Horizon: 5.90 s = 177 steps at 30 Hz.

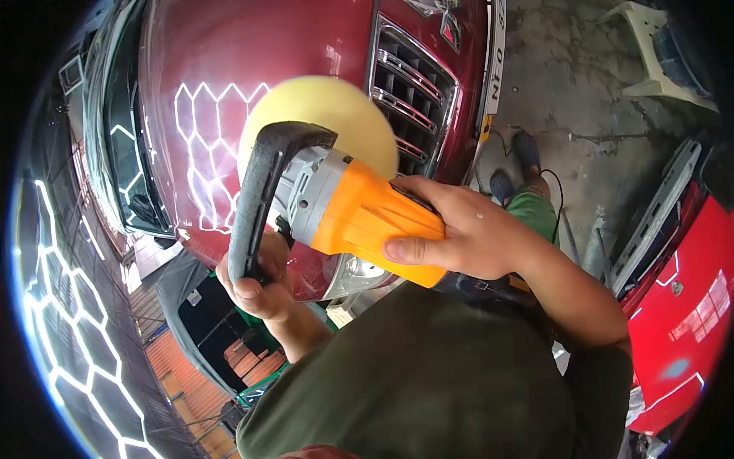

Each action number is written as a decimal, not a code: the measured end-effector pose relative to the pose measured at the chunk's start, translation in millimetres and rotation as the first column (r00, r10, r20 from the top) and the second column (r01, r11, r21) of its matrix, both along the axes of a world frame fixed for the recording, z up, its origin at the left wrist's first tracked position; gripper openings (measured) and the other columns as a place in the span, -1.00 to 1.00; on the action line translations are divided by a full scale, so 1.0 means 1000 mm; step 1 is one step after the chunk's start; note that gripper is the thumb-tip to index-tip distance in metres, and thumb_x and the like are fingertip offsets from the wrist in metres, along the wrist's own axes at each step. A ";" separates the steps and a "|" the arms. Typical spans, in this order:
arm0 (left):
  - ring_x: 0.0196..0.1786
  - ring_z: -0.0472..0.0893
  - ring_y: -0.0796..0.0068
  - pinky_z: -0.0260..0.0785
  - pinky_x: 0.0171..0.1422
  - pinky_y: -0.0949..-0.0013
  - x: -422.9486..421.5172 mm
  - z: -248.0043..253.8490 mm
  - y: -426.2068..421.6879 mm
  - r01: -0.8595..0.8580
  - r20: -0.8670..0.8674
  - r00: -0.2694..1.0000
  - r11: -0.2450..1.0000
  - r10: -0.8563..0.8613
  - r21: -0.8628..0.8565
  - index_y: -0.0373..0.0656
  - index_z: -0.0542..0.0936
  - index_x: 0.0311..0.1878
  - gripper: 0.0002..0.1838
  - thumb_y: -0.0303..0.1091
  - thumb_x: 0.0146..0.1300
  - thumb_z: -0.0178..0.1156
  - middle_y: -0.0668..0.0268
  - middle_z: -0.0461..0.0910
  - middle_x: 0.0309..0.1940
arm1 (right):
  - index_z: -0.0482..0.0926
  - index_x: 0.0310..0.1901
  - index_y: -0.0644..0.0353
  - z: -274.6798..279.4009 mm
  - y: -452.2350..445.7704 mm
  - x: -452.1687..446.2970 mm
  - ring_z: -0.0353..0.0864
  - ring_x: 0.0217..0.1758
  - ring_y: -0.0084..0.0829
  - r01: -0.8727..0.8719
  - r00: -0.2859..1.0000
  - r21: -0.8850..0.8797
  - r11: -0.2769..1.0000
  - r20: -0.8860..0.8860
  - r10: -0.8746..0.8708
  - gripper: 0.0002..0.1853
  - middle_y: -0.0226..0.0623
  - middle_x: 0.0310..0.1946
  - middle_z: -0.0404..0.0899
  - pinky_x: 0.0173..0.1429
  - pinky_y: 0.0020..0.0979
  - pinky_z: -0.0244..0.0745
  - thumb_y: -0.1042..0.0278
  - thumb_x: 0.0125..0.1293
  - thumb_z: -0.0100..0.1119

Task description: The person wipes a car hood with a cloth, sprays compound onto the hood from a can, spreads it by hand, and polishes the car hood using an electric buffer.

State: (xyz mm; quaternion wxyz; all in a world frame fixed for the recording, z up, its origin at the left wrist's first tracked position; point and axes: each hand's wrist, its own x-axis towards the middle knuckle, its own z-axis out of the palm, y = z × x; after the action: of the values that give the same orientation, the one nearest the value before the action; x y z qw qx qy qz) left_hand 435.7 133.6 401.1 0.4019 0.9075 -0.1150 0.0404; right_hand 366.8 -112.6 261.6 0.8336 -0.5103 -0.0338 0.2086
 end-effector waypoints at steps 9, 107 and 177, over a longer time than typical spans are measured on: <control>-0.58 0.31 0.66 0.00 -0.45 0.46 -0.032 -0.004 0.036 0.114 -0.072 0.990 0.992 -0.118 -0.057 -0.24 0.40 -0.60 -0.05 0.66 0.14 0.28 0.46 0.39 -0.68 | 0.35 0.49 0.41 -0.015 0.036 -0.031 0.76 0.19 -0.12 -0.012 0.999 0.010 1.000 0.034 0.012 -0.02 0.07 0.13 0.72 0.30 -0.21 0.56 -0.26 0.34 0.45; -0.66 0.44 0.32 0.19 -0.50 0.32 -0.083 -0.103 0.049 0.688 0.078 0.724 0.725 -0.685 -0.021 -0.15 0.46 -0.54 -0.39 0.13 0.09 0.62 0.34 0.41 -0.68 | 0.44 0.44 0.37 -0.105 0.037 -0.099 0.71 0.27 -0.04 0.035 0.997 -0.119 0.992 0.066 -0.027 -0.05 0.07 0.20 0.69 0.39 -0.16 0.51 -0.15 0.18 0.54; -0.63 0.48 0.32 0.20 -0.43 0.29 -0.215 -0.092 0.175 0.446 0.076 0.892 0.895 -0.446 0.018 -0.15 0.44 -0.55 -0.33 0.25 0.15 0.55 0.33 0.43 -0.66 | 0.46 0.45 0.26 -0.093 0.141 -0.122 0.73 0.22 0.05 -0.283 0.918 -0.258 0.924 0.207 0.339 -0.03 0.06 0.14 0.73 0.32 -0.11 0.55 -0.27 0.15 0.52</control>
State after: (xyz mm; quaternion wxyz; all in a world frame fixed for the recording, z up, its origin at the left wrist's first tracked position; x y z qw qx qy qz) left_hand 220.8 309.0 308.9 0.3954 0.8547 -0.3358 -0.0176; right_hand 244.6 28.3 168.5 0.7163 -0.6103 -0.1950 0.2764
